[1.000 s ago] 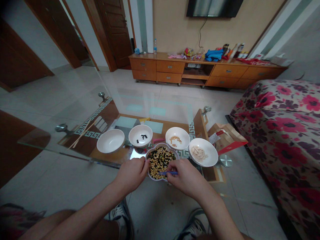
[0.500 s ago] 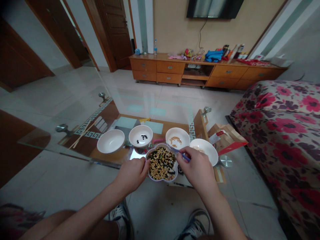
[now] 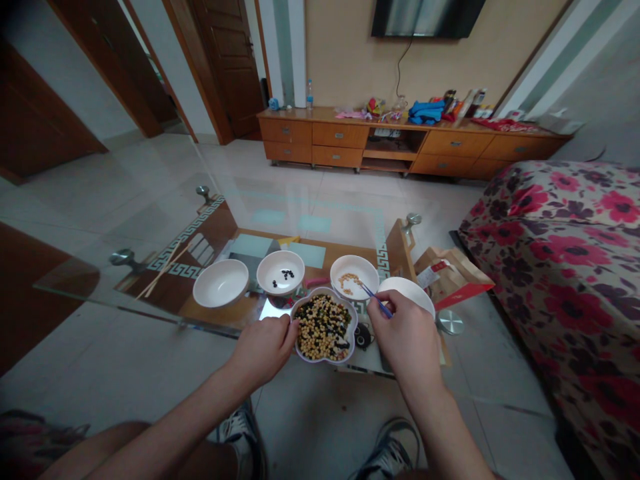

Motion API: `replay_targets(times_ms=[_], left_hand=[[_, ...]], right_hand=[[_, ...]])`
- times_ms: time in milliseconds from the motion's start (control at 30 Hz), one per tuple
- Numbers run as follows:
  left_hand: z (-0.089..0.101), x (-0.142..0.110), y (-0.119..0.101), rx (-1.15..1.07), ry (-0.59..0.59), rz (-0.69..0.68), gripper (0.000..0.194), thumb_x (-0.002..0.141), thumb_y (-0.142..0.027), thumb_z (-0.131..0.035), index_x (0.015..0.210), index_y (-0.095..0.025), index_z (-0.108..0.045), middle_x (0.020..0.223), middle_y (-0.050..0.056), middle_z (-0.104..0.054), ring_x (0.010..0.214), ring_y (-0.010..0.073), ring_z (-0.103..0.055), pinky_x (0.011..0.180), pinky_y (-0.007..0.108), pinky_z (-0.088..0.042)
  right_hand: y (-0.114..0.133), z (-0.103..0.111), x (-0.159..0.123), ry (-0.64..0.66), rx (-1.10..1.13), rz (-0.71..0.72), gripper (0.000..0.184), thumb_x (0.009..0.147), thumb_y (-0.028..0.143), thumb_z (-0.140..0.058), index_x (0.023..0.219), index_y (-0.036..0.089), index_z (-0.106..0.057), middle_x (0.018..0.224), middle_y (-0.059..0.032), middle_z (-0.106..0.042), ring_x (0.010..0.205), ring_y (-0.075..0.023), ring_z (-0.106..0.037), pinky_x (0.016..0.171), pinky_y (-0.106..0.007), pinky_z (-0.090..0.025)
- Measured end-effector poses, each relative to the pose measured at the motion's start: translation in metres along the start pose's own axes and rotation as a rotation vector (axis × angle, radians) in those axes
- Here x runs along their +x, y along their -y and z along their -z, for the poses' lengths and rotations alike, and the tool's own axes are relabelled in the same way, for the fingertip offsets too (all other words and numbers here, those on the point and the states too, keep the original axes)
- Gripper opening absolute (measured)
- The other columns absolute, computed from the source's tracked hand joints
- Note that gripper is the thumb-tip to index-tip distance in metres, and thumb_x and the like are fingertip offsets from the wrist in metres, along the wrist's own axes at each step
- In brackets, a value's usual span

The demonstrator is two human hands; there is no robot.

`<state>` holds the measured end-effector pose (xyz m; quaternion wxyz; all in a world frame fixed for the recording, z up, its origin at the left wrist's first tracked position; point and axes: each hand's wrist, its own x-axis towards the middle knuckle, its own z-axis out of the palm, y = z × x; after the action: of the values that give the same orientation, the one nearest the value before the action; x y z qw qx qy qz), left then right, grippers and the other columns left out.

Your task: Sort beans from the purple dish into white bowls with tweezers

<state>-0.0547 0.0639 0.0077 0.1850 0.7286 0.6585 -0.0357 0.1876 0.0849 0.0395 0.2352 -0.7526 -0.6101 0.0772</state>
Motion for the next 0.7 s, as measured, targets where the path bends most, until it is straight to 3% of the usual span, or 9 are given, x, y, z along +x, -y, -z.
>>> replay_targets(times_ms=[367, 467, 700], left_hand=[[0.002, 0.001, -0.001, 0.006, 0.018, 0.011, 0.052, 0.105, -0.044, -0.024, 0.104, -0.018, -0.069, 0.092, 0.013, -0.076, 0.085, 0.0283, -0.074, 0.075, 0.040, -0.055], [0.001, 0.001, -0.001, 0.015, 0.007, 0.004, 0.052, 0.105, -0.043, -0.025, 0.102, -0.018, -0.070, 0.092, 0.013, -0.076, 0.084, 0.0293, -0.074, 0.073, 0.040, -0.055], [-0.001, 0.001, 0.000, 0.010, -0.010, 0.000, 0.052, 0.105, -0.044, -0.024, 0.099, -0.018, -0.069, 0.091, 0.013, -0.076, 0.084, 0.0292, -0.074, 0.072, 0.039, -0.055]], right_hand=[[0.000, -0.001, 0.001, 0.010, 0.111, 0.060, 0.034, 0.084, 0.049, -0.059, 0.085, 0.021, -0.077, 0.073, -0.0079, -0.075, 0.069, -0.0256, -0.070, 0.064, -0.033, -0.044], [0.005, -0.002, 0.000, 0.121, 0.198, 0.146, 0.030, 0.084, 0.045, -0.059, 0.083, 0.021, -0.078, 0.068, -0.0059, -0.074, 0.063, -0.0218, -0.068, 0.062, -0.031, -0.045], [0.020, -0.010, -0.012, 0.513, 0.285, 0.350, 0.018, 0.083, 0.030, -0.060, 0.081, 0.021, -0.075, 0.065, -0.0011, -0.070, 0.056, -0.0148, -0.060, 0.056, -0.026, -0.040]])
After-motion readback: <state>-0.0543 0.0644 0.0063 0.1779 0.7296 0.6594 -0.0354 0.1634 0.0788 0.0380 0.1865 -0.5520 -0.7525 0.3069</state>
